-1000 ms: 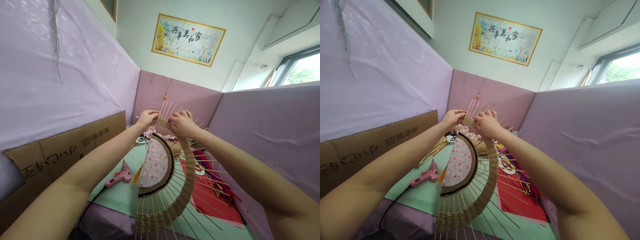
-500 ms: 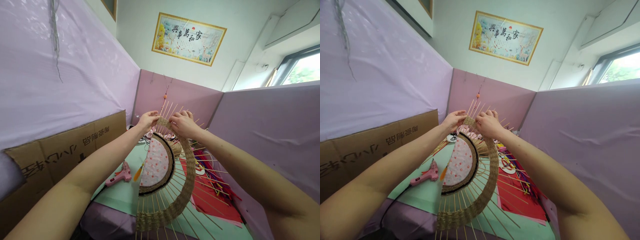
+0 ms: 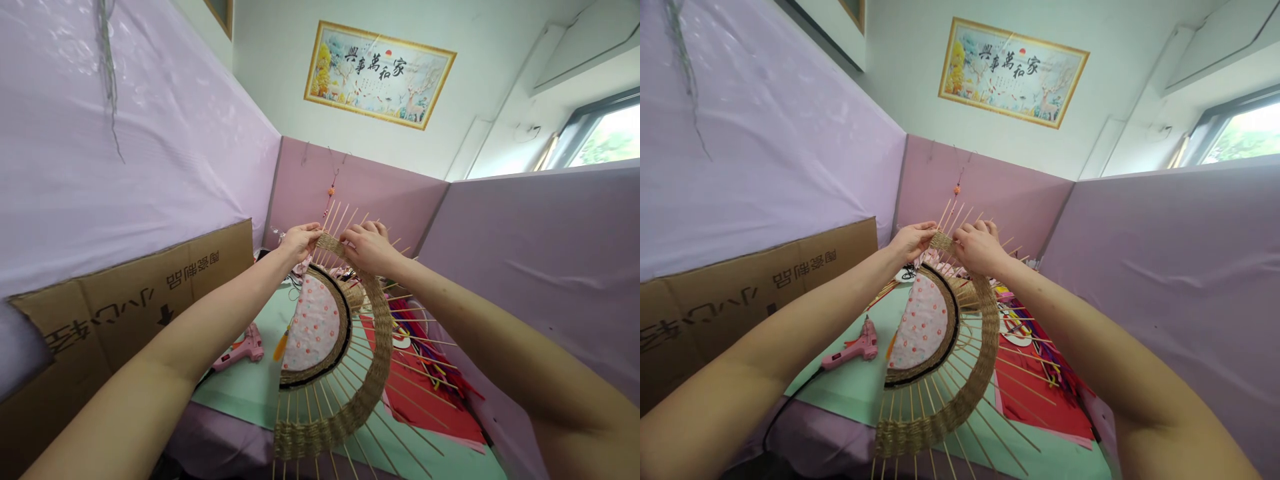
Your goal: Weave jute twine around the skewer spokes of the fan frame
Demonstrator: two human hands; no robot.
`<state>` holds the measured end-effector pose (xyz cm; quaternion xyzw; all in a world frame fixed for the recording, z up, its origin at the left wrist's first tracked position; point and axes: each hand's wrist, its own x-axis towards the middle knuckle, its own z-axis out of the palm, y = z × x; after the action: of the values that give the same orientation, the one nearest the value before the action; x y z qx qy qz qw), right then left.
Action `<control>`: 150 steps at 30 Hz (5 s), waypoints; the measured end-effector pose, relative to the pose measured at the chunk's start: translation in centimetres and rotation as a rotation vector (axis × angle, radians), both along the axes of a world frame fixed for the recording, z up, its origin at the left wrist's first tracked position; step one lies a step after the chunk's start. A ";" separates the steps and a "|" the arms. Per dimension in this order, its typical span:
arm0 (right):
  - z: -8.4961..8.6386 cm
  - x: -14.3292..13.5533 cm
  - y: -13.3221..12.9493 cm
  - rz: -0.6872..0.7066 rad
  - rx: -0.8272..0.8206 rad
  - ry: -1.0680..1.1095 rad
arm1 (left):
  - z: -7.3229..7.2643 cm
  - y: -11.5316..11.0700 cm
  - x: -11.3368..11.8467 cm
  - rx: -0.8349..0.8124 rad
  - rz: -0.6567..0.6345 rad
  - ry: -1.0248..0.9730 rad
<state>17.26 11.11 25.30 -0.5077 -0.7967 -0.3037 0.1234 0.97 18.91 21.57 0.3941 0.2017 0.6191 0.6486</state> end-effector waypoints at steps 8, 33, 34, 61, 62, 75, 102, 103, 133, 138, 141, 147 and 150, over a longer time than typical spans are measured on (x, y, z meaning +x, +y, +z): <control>0.0 -0.7 0.5 0.050 0.067 0.043 | 0.2 0.1 0.1 -0.011 -0.056 0.000; 1.3 -3.2 0.5 -0.155 -0.015 0.156 | 0.3 -0.4 0.6 0.026 -0.054 -0.007; 1.3 -3.2 0.4 -0.154 -0.029 0.156 | 0.3 -0.4 0.7 0.026 -0.051 -0.006; 0.0 -1.4 2.4 -0.182 -0.127 0.260 | -1.1 1.4 -2.7 -0.108 -0.100 0.351; -0.1 -1.3 2.4 -0.187 -0.133 0.263 | -1.4 1.4 -3.4 -0.117 -0.083 0.399; -1.1 -0.5 3.3 -0.217 -0.147 0.307 | -15.4 -11.8 -14.5 0.200 0.268 1.796; 0.0 -1.1 1.7 -0.172 -0.121 0.366 | -3.4 -7.9 -9.8 -0.012 -0.058 0.115; 0.0 -1.2 1.6 -0.167 -0.117 0.366 | -2.9 -7.3 -9.2 -0.001 -0.079 0.124; 0.4 -1.9 0.6 -0.152 -0.121 0.338 | -1.6 -4.1 -6.5 -0.063 -0.125 0.200; 0.4 -1.9 0.7 -0.150 -0.115 0.335 | -1.7 -4.0 -6.6 -0.054 -0.136 0.192; 0.3 -1.9 0.7 -0.148 -0.114 0.333 | -1.9 -3.9 -6.7 -0.047 -0.145 0.192; 0.3 -2.0 0.6 -0.150 -0.114 0.335 | -1.8 -4.0 -6.7 -0.047 -0.137 0.201; 0.3 -2.0 0.5 -0.152 -0.117 0.338 | -1.7 -4.2 -6.7 -0.042 -0.142 0.202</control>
<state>15.25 11.66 25.58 -0.6164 -0.7405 -0.1756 0.2022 -5.74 14.76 19.90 0.4539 0.2506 0.5246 0.6752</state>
